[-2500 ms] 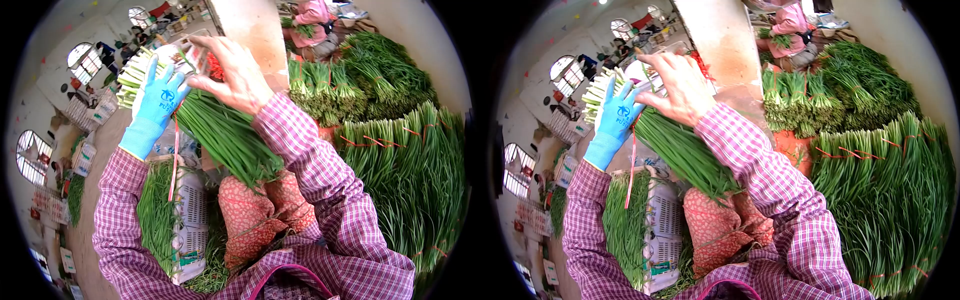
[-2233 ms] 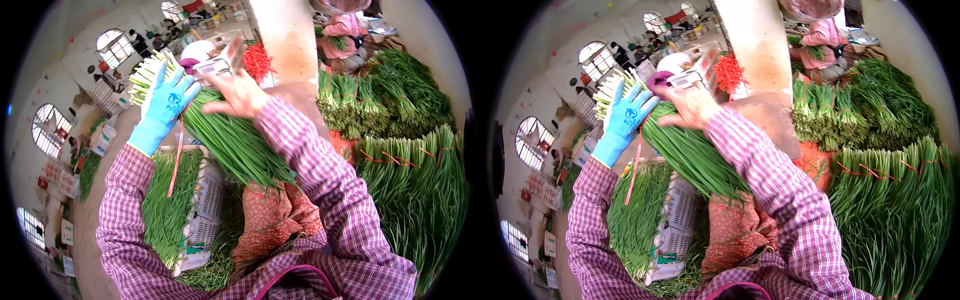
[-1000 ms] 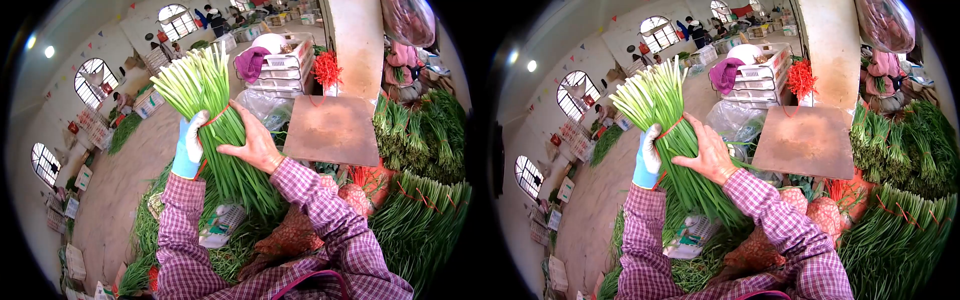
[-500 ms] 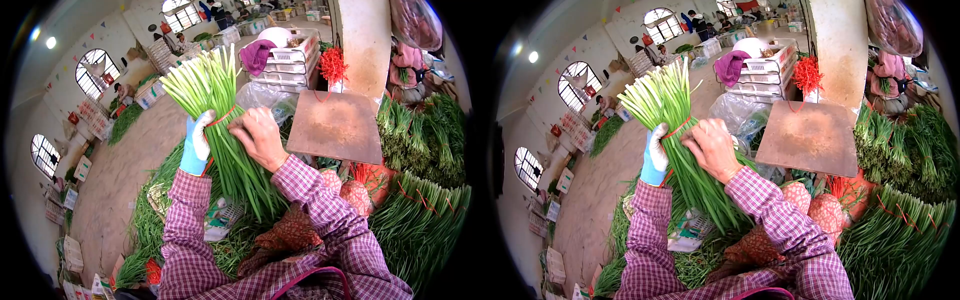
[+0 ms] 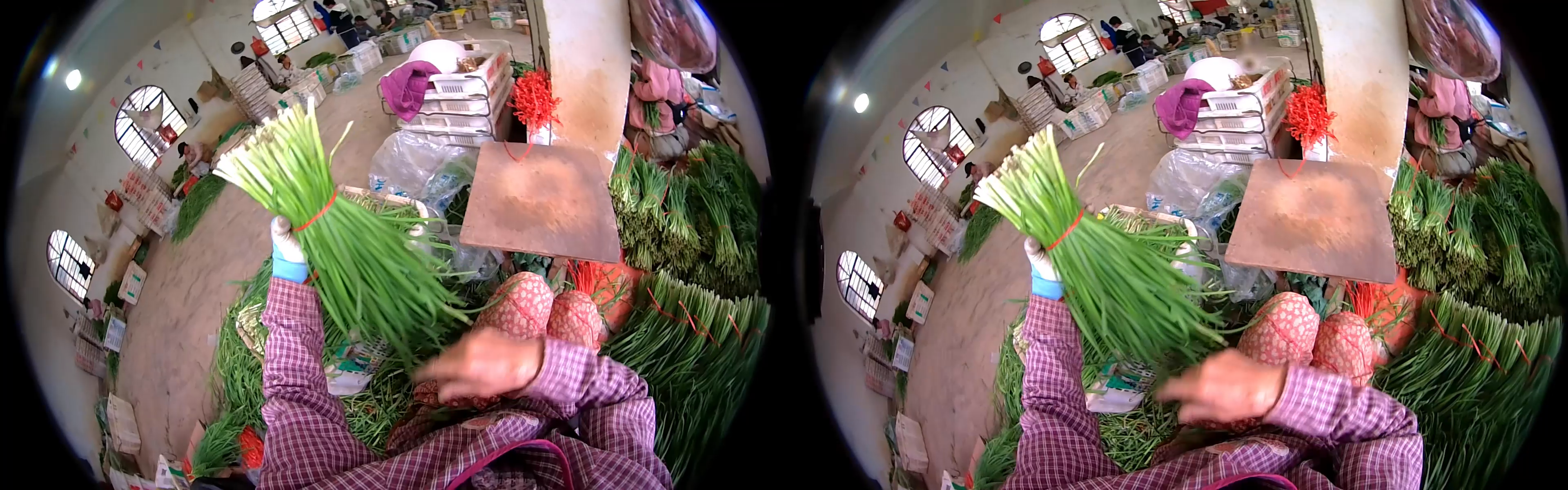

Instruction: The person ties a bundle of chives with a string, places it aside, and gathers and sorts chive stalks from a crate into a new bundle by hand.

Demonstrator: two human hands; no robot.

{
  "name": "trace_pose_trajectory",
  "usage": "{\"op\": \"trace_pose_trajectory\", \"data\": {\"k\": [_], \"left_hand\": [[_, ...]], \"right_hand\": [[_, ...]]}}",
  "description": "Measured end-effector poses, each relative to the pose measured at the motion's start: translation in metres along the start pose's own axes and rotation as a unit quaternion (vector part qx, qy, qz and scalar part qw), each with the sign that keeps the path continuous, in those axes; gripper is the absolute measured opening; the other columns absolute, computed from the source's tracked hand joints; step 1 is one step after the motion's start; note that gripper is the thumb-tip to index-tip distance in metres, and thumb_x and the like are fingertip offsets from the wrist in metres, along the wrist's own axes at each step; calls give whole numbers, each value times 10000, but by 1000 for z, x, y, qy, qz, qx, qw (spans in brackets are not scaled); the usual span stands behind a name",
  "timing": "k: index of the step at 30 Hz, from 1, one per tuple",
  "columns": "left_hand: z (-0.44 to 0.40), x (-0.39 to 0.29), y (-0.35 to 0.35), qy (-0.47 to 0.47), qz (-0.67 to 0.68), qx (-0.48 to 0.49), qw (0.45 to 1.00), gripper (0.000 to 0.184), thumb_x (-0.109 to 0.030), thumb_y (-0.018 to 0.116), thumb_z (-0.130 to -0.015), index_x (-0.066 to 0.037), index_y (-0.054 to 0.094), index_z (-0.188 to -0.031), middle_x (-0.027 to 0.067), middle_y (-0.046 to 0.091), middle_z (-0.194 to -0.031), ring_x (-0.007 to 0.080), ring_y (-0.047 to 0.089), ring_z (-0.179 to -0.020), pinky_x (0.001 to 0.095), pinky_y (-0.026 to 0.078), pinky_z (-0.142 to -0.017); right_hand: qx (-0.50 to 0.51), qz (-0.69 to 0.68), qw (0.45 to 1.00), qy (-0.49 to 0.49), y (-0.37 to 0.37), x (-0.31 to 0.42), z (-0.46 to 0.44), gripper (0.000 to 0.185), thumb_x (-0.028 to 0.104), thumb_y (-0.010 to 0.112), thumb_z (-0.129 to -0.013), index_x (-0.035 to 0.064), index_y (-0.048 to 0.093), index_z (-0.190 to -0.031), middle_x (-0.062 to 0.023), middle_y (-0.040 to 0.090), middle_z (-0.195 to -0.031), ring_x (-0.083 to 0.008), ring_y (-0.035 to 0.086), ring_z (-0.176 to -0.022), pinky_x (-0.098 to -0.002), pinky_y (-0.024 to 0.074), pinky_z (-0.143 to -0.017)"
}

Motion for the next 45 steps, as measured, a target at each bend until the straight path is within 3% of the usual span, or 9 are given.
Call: {"op": "trace_pose_trajectory", "data": {"k": [7, 18, 23, 26, 28, 31, 33, 38, 45], "left_hand": [[-3, 25, 21, -9, -93, 177, 980, 1070, -656, 748, -614, -54, 360, -1409, 185, 523, -1261, 357, 548, -1093, 512, 482, -911], [15, 48, -11, -55, -86, 127, 987, 1066, -568, 801, -604, -159, 314, -1459, 132, 442, -1396, 359, 466, -1224, 541, 420, -1002], [36, 42, -27, -183, -51, 70, 979, 996, -538, 773, -645, -119, 345, -1441, 159, 452, -1383, 375, 446, -1238, 561, 359, -1048], [46, 39, -38, -197, -11, 44, 979, 946, -543, 716, -697, -92, 342, -1439, 165, 418, -1419, 367, 414, -1280, 551, 319, -1086], [57, 43, -58, -192, -38, 34, 980, 1007, -580, 717, -657, -89, 327, -1445, 159, 422, -1413, 359, 416, -1275, 546, 315, -1090], [54, 71, -32, -189, -59, 164, 966, 974, -552, 727, -696, -107, 310, -1455, 158, 408, -1427, 345, 426, -1271, 531, 335, -1080], [64, 85, -6, -178, -69, 280, 941, 927, -526, 719, -741, -124, 299, -1462, 157, 394, -1443, 337, 430, -1271, 523, 348, -1072], [79, 137, 24, -267, -102, 240, 928, 902, -516, 713, -748, -122, 310, -1452, 154, 402, -1434, 331, 434, -1267, 516, 349, -1072], [99, 215, 48, -414, -289, 90, 858, 868, -503, 705, -757, -120, 326, -1438, 149, 413, -1421, 322, 439, -1262, 507, 349, -1073]], "right_hand": [[-412, 183, 892, 49, -122, -27, -59, 507, 74, 622, -810, 74, 479, -1296, -163, 544, -1130, -347, 607, -894, -414, 516, -738], [-255, 244, 933, 72, -117, -53, -56, 114, 131, 572, -861, 30, 581, -912, -131, 580, -804, -358, 607, -701, -436, 504, -591], [-396, 411, 819, 58, -184, -65, 1, 107, 151, 575, -832, 50, 609, -828, -127, 613, -702, -291, 631, -613, -427, 506, -534], [-467, 259, 843, 72, -172, -45, 39, 179, 231, 620, -847, 80, 652, -938, -159, 635, -738, -302, 638, -630, -409, 520, -569], [-294, 46, 949, 107, -114, -29, 51, 260, 251, 606, -894, 51, 621, -1059, -133, 638, -858, -278, 635, -796, -387, 507, -718], [-283, -11, 957, 70, -50, -28, 97, 330, 278, 642, -872, 34, 625, -1095, -165, 637, -935, -315, 617, -932, -420, 507, -801], [-370, -67, 901, 216, -40, -40, 156, 340, 250, 646, -886, 13, 617, -1128, -128, 643, -966, -262, 617, -962, -370, 503, -833], [-599, -160, 536, 573, 4, -98, 346, 295, 225, 538, -943, 13, 614, -1133, -87, 680, -957, -165, 644, -888, -311, 527, -797], [-604, -144, 421, 661, 114, -241, 523, 557, 355, 511, -924, -11, 451, -1338, -175, 590, -1235, -265, 590, -1106, -353, 459, -947]]}}
Point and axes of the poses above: each hand's wrist, its own z-axis away from the middle knuckle, its own y-axis out of the palm, x = y × z, the point moved 2 cm from there along -z, towards the middle knuckle
